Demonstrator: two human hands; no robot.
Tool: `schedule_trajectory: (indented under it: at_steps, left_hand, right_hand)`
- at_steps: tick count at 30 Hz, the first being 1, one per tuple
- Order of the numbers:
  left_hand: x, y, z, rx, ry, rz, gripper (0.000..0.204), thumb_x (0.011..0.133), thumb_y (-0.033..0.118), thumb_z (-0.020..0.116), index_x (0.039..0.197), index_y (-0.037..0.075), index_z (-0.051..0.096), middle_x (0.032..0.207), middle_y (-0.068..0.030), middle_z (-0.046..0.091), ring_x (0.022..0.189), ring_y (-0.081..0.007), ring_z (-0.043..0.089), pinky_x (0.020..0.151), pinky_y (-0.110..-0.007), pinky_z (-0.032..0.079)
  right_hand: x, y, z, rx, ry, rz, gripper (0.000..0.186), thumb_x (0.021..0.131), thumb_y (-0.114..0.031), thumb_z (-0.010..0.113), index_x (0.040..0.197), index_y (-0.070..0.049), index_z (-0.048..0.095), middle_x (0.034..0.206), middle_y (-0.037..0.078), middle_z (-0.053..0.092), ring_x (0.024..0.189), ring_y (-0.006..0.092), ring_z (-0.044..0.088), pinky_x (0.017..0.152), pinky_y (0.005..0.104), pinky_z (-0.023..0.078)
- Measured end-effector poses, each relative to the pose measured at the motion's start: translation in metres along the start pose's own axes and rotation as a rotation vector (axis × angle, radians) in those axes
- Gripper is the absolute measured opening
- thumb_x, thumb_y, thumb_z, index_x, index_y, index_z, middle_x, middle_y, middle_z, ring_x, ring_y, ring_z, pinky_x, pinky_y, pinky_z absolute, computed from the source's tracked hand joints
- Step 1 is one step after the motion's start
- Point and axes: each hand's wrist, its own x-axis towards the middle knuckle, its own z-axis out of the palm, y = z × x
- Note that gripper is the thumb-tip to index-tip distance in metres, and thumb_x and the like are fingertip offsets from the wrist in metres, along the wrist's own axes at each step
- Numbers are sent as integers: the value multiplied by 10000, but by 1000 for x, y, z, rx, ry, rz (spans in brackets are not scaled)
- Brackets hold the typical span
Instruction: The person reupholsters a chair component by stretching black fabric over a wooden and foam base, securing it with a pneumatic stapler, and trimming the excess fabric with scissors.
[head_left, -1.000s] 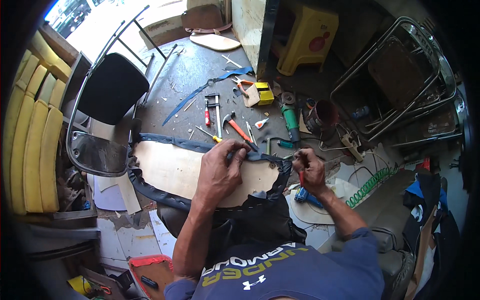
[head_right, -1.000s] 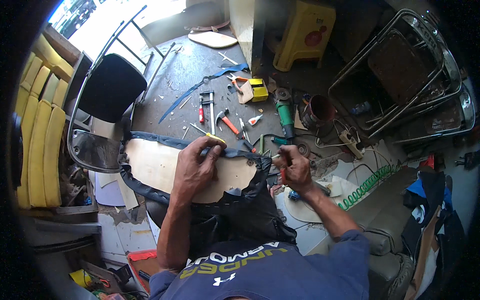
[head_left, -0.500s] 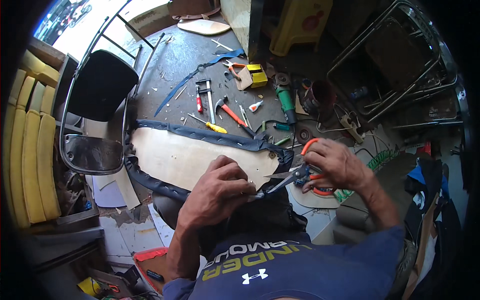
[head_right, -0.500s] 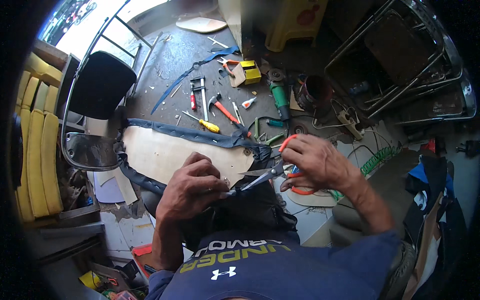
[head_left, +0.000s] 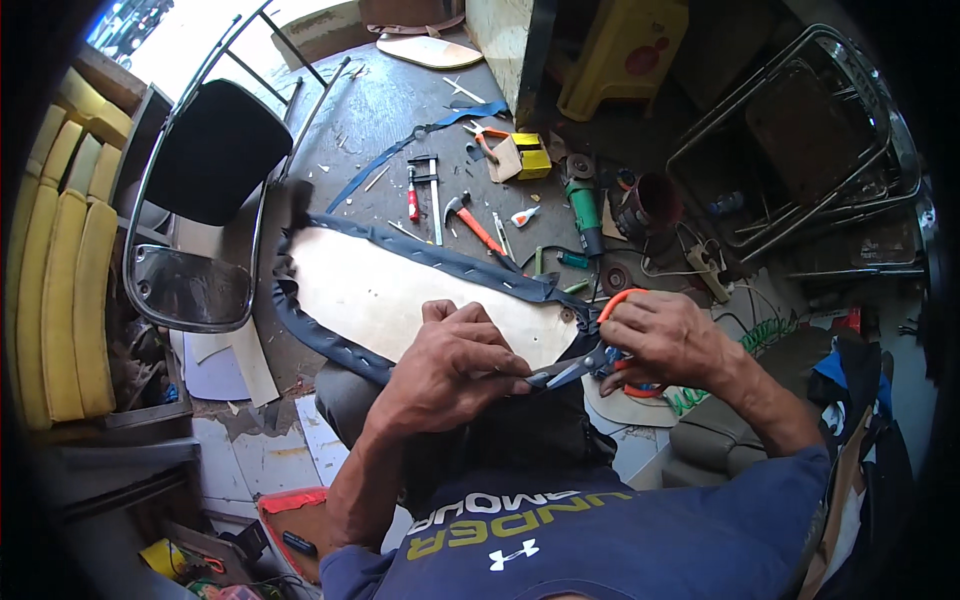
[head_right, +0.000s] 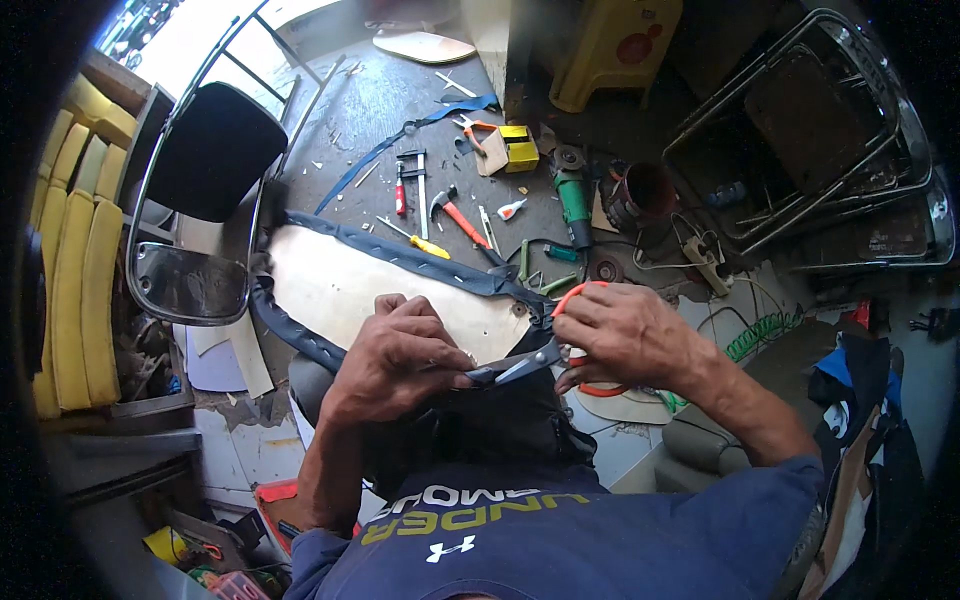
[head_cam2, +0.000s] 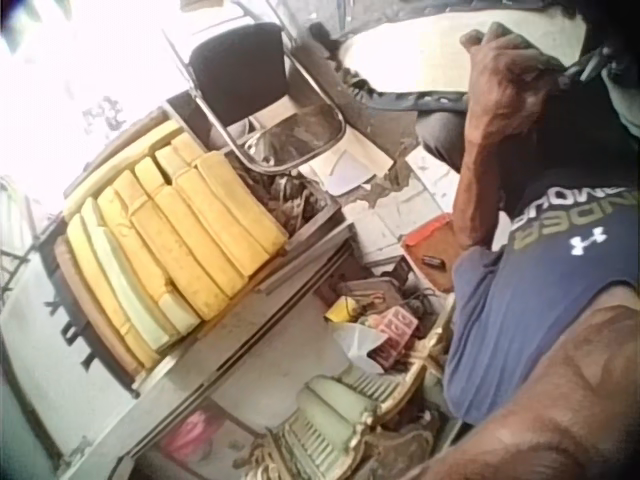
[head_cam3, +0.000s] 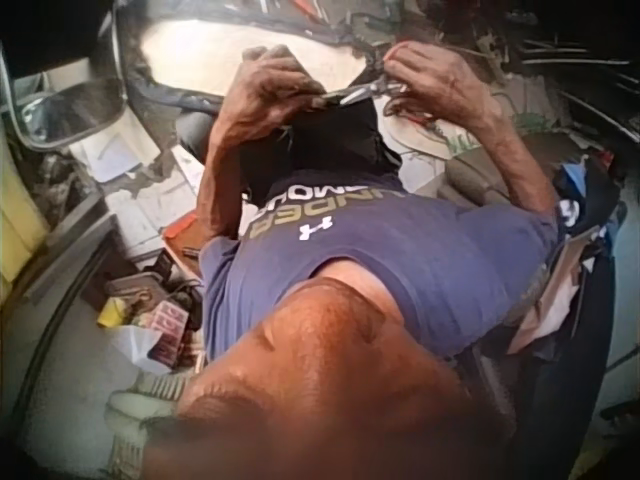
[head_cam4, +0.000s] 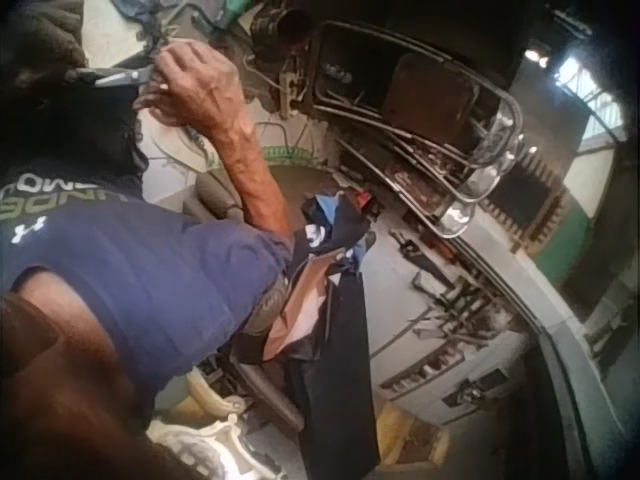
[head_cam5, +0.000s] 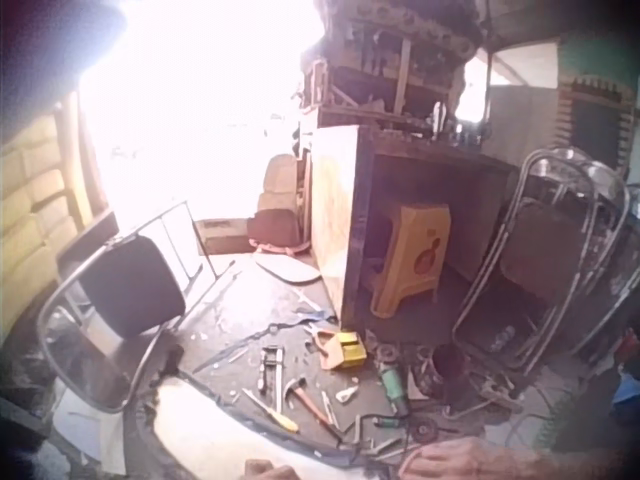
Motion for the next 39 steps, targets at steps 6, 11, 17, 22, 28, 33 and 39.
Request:
schedule_trajectory:
  at_steps: [6,11,17,22,28,33,39]
  left_hand:
    - [4,-4,7,-14,54,-33,190,737,232,884,899,147,833,748,35,692,827,-145,592,895,-366,348]
    - [8,-4,8,-38,87,-63,203,732,249,886,892,134,834,771,30,715,825,-147,594,894,-358,349]
    - [10,-5,9,-207,119,-170,196,746,244,889,893,128,834,741,41,683,837,-132,592,884,-347,365]
    - [14,0,9,-102,113,-82,181,773,205,882,896,85,827,684,38,598,798,-128,594,771,-318,436]
    - [7,-16,17,-868,555,-409,261,923,107,781,1129,-36,712,1017,-85,714,954,-131,654,863,-258,498]
    - [7,-7,27,-622,755,-247,852,978,87,690,1626,-11,145,1546,-240,461,1365,-290,498,1163,-399,378]
    - [9,17,43,437,238,-39,874,871,376,763,1605,126,360,1644,-207,323,1548,-448,206,1254,-618,97]
  right_hand:
    - [7,-14,-4,0,-160,76,505,783,-513,773,989,-78,621,1008,67,647,990,245,656,819,375,565]
    - [3,-31,-3,-20,-66,150,523,761,-519,787,980,-76,618,985,70,639,953,250,657,772,367,566]
    - [-2,-55,-28,-44,-145,341,608,797,-595,769,1049,-57,644,1009,94,649,968,273,653,791,399,560]
    - [18,-71,-17,-48,-145,370,601,791,-615,754,957,-54,617,1006,100,642,947,260,654,760,387,555]
    - [2,-50,16,107,122,391,476,816,-430,834,891,-33,581,737,108,645,653,318,690,575,411,543]
    - [-38,33,59,20,326,1239,235,898,-180,730,970,0,598,931,248,728,891,415,722,771,501,568]
    - [-142,120,272,-68,446,1096,466,871,-183,726,1260,20,569,1146,302,666,1110,469,643,947,523,522]
